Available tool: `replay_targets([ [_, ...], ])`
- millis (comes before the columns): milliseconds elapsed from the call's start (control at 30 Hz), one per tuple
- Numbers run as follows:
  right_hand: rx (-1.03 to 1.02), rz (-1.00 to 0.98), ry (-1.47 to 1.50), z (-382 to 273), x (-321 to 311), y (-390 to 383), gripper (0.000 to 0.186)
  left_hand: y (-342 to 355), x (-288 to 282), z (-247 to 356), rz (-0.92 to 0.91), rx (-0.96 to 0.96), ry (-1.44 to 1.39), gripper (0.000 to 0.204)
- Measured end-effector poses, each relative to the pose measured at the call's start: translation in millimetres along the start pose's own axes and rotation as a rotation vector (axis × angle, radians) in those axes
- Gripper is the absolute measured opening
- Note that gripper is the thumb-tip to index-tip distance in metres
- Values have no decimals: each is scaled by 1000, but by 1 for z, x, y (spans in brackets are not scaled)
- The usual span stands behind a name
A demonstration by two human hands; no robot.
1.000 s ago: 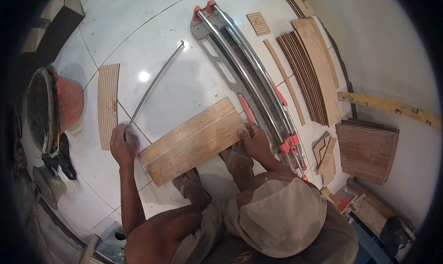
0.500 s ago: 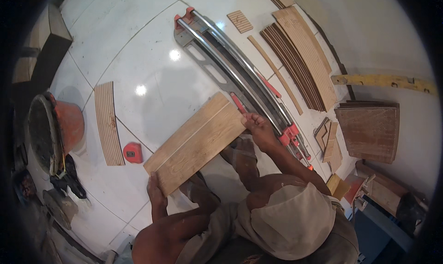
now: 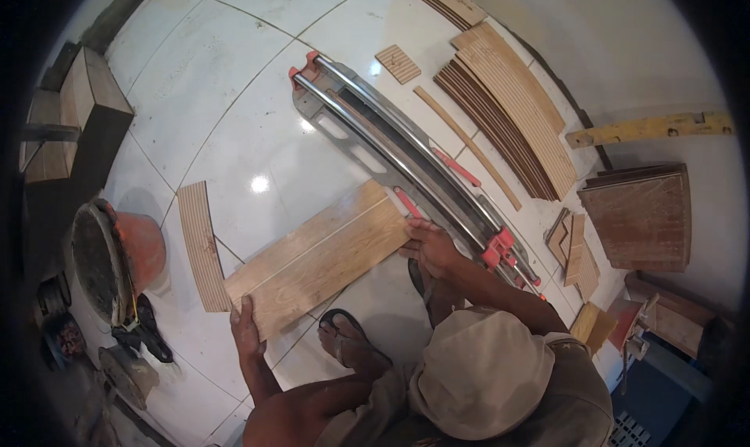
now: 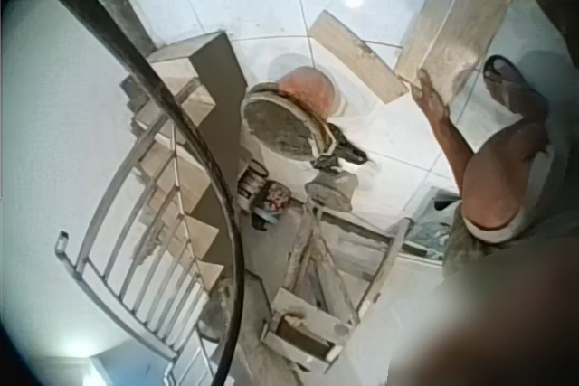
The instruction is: Measuring and cutting ceramic tiles using a manual tile cutter.
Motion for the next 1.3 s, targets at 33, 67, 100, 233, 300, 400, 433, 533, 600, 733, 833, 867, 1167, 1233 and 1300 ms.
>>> replay_targets([
  [33,-1,4,11,1,0,-5,27,-3,-3,10,16,-21,57,55],
  [67,37,6,-9,5,4,-5,26,-3,-8,20,35,-37,114,55],
  [100,74,8,-29,7,8,-4,26,-3,-15,27,11,-21,127,57],
  [233,59,-159,183,-8,43,8,19,4,-23,32,95,0,54,61],
  [300,-10,-229,280,-25,53,27,20,17,0,31,95,3,4,61],
  [400,-40,-315,411,-45,65,35,25,44,36,31,83,26,-68,62],
  [433,45,-286,324,-43,70,28,27,53,52,31,75,43,-64,62],
  [533,166,-257,186,-43,75,5,34,69,88,35,82,71,-65,61],
  [600,72,-255,-184,-53,68,-5,35,80,102,28,83,59,-110,60],
  [733,-202,-308,-232,-108,56,-3,28,93,127,21,113,11,-119,53],
  [833,-379,-179,-304,-164,50,5,30,105,136,15,91,-7,-164,55],
  [867,-564,-79,-469,-189,46,8,32,108,144,15,79,-8,-195,56],
  [1167,-935,-14,-1099,-233,66,81,37,123,151,20,20,-80,-162,56],
  [1233,-921,3,-1087,-231,69,88,36,120,149,21,46,-82,-149,56],
  [1300,-910,23,-1077,-231,66,96,35,118,147,21,67,-84,-138,56],
])
Point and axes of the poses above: each hand's wrist, its own y-axis towards the middle knuckle, its own x-axis out of the palm, z = x × y, the point moved 8 cm from there along y, towards the middle knuckle, and after that the axes turned 7 degrees about y, right-handed, at the moved point
